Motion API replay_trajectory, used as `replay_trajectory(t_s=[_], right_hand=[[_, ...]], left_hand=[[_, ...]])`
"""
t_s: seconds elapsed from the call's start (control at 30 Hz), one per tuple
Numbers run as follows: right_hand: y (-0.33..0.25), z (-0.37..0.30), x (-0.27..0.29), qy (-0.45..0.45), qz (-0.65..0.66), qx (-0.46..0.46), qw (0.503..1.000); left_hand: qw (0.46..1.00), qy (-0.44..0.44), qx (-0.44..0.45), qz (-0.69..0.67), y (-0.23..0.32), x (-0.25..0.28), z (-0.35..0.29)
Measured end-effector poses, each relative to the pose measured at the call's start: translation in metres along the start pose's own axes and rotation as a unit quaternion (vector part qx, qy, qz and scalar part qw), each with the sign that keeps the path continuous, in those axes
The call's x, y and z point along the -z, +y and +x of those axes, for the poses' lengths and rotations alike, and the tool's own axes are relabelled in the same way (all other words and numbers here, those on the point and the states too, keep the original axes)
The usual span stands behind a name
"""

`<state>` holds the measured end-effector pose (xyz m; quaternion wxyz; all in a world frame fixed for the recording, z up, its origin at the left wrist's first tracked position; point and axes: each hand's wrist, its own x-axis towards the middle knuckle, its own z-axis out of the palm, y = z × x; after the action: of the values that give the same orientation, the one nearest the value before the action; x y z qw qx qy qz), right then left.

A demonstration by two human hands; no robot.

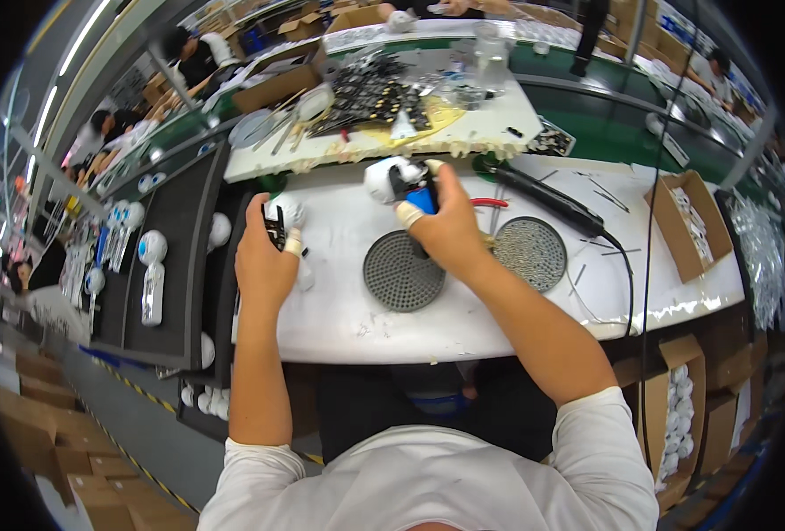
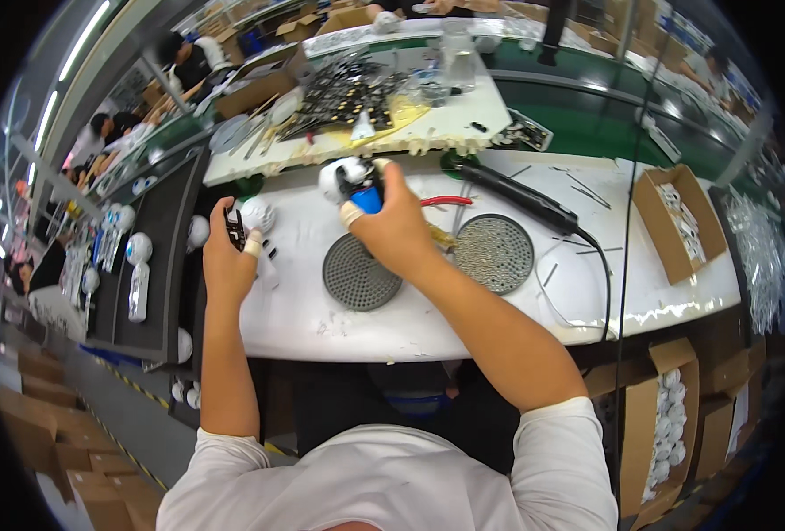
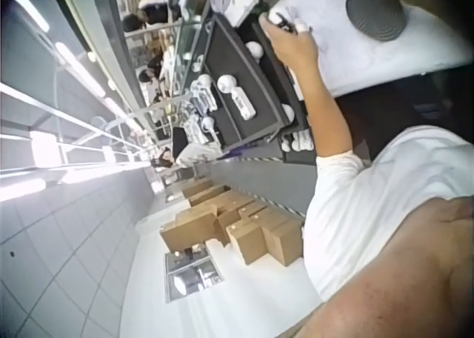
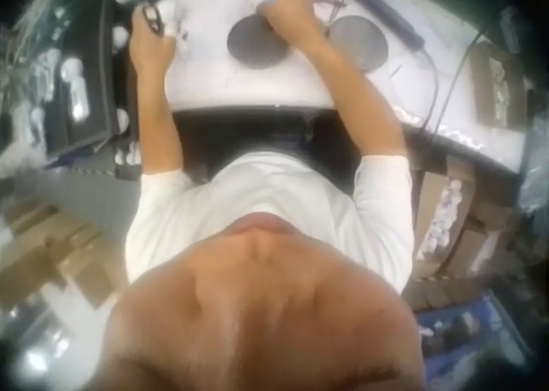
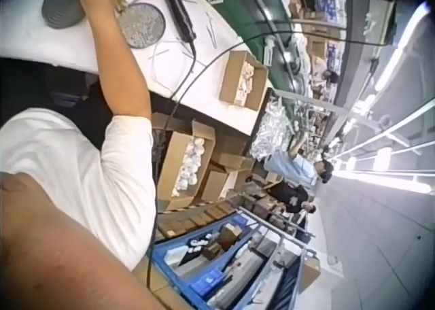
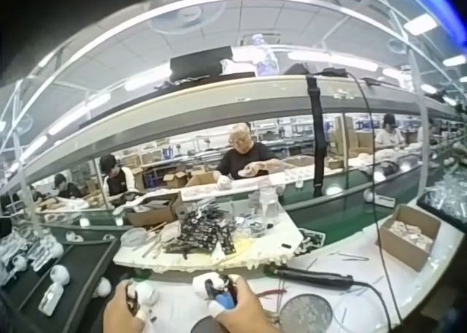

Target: Assembling and soldering components of an electronic device at a factory workstation.

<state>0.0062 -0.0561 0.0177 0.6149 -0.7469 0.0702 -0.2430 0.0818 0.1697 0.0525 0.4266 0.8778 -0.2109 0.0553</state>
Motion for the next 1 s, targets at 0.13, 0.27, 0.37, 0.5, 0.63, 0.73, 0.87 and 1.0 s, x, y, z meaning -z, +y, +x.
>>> replay_trajectory(t_s=[0.13, 0.27, 0.37, 0.5, 0.63, 0.73, 0.87, 1.0], right_hand=[[0.000, -0.001, -0.004, 0.003, 0.027, 0.027, 0.999], [-0.002, -0.003, -0.012, -0.006, 0.008, 0.037, 0.999], [-0.002, -0.007, -0.015, -0.022, 0.009, 0.036, 0.999], [0.000, -0.019, -0.016, -0.028, 0.118, 0.132, 0.984], [-0.016, -0.037, -0.037, -0.098, 0.017, 0.226, 0.969], [-0.028, -0.031, -0.010, -0.113, -0.158, 0.331, 0.924], [-0.026, 0.005, 0.103, -0.016, -0.510, 0.218, 0.832], [0.022, 0.019, 0.192, -0.088, -0.629, -0.115, 0.763]], left_hand=[[0.974, 0.091, 0.078, 0.191, -0.051, 0.013, -0.003], [0.963, 0.139, 0.060, 0.224, -0.084, 0.013, -0.006], [0.929, 0.189, -0.036, 0.317, -0.094, 0.012, -0.010], [0.997, 0.056, -0.028, 0.034, -0.044, -0.004, -0.026], [0.889, -0.176, 0.021, -0.421, 0.010, -0.041, -0.034], [0.796, -0.136, 0.066, -0.585, 0.031, -0.056, -0.022], [0.768, -0.255, 0.059, -0.584, 0.018, -0.069, 0.018], [0.803, -0.316, 0.054, -0.503, 0.050, -0.091, 0.041]])
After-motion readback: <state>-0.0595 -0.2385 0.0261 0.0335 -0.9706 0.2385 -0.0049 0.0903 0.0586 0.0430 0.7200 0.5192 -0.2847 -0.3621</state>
